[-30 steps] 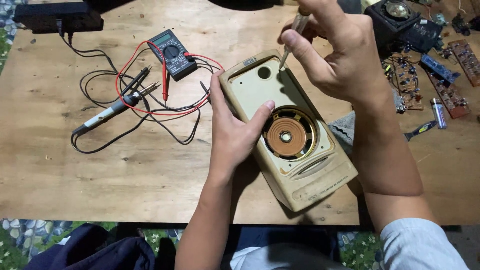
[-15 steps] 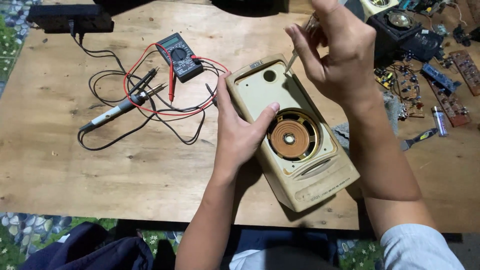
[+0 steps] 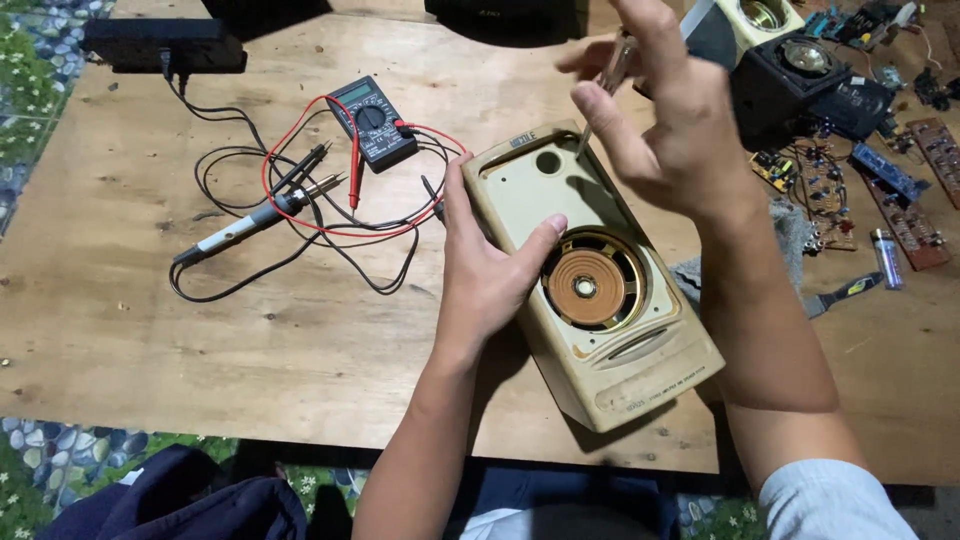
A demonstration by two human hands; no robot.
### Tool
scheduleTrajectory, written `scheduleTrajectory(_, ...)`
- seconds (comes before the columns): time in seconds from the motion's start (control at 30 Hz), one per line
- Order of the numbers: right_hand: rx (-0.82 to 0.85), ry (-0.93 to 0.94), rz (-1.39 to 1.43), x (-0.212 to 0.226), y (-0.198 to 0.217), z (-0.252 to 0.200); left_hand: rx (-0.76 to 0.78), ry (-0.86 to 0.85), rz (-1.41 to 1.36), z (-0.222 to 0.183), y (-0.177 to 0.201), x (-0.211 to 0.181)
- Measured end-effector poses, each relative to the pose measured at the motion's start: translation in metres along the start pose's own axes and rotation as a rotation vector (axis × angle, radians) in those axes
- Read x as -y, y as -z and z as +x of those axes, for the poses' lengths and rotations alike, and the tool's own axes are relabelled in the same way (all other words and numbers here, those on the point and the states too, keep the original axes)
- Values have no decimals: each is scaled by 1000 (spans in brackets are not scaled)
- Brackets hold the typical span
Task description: Testing speaker terminals with a multimeter, cleaning the unit with a cloth, and inspecting the speaker housing for final assembly.
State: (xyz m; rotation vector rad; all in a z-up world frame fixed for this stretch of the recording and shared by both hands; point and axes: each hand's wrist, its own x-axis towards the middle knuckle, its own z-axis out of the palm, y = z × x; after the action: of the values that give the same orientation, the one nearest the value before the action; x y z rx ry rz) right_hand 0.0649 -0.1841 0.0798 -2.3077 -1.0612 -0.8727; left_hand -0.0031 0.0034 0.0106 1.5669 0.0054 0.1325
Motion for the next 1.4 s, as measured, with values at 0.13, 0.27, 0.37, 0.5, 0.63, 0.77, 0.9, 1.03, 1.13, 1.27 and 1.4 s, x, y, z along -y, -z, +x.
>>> scheduleTrajectory(0.13, 73, -59, 217, 8, -2, 1, 6, 1, 9, 0, 0, 0)
scheduleTrajectory(0.27, -88, 28, 142, 5, -8, 4, 3, -3, 11, 0, 0, 1)
scheduleTrajectory(0.37, -57, -34, 133, 4, -8, 1, 0, 9, -13, -1, -1, 1)
scheduleTrajectory(0.5, 62, -153, 338, 15, -7, 1, 1, 24, 21, -1, -1, 0)
scheduleTrajectory(0.63, -72, -37, 289, 16, -11, 4, -4, 13, 20, -1, 0, 1)
scheduleTrajectory(0.77, -146, -37, 251, 13, -14, 6, -1, 7, 13, -1, 0, 1)
scheduleTrajectory(0.9, -24, -94, 362, 15, -10, 3, -2, 51, 7, -2, 0, -4)
scheduleTrajectory(1.03, -91, -22, 280, 15, -8, 4, 4, 6, 27, -1, 0, 0)
scheduleTrajectory(1.13, -164, -3, 233, 13, -11, 3, 6, 18, 18, 0, 0, -1)
scheduleTrajectory(1.27, -15, -74, 272, 13, -5, 4, 2, -14, -9, 0, 0, 2)
scheduleTrajectory(1.4, -32, -70, 287, 13, -5, 4, 7, 4, -13, -1, 0, -2)
